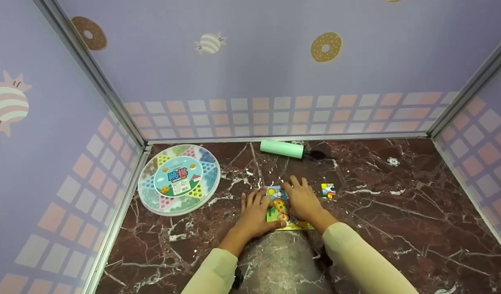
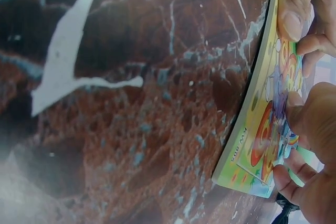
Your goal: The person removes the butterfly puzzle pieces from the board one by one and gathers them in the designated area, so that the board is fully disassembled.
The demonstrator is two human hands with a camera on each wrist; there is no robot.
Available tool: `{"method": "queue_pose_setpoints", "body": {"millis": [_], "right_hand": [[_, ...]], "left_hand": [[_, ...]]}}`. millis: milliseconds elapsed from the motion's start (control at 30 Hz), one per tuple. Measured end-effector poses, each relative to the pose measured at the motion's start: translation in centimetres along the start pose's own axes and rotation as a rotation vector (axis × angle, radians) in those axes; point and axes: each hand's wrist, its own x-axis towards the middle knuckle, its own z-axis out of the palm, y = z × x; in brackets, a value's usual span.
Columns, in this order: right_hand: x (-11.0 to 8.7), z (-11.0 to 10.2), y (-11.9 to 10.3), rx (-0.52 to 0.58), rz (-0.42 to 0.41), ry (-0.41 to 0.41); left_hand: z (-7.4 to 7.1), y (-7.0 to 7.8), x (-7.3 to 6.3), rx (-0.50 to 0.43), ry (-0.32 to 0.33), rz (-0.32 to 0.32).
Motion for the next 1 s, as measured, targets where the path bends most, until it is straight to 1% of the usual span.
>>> {"method": "queue_pose_setpoints", "body": {"millis": [200, 400, 567, 867, 1000], "right_hand": [[-0.08, 0.00, -0.06, 0.015, -0.006, 0.002], [-0.14, 0.12, -0.20, 0.008, -0.030, 0.034], [-0.25, 0.19, -0.34, -0.007, -0.045, 0.059], [-0.29, 0.34, -0.34, -0.012, -0.039, 0.047], [-0.22, 0.29, -0.31, -0.019, -0.049, 0.053]], "left_hand": [[-0.09, 0.00, 0.01, -0.009, -0.005, 0.000], [0.12, -0.08, 0.04, 0.004, 0.006, 0.005], [0.02, 0.05, 0.01, 0.011, 0.013, 0.010], [0.15, -0.04, 0.02, -0.001, 0.045, 0.044], [0.07, -0.02, 0.08, 0.008, 0.038, 0.032]]}}
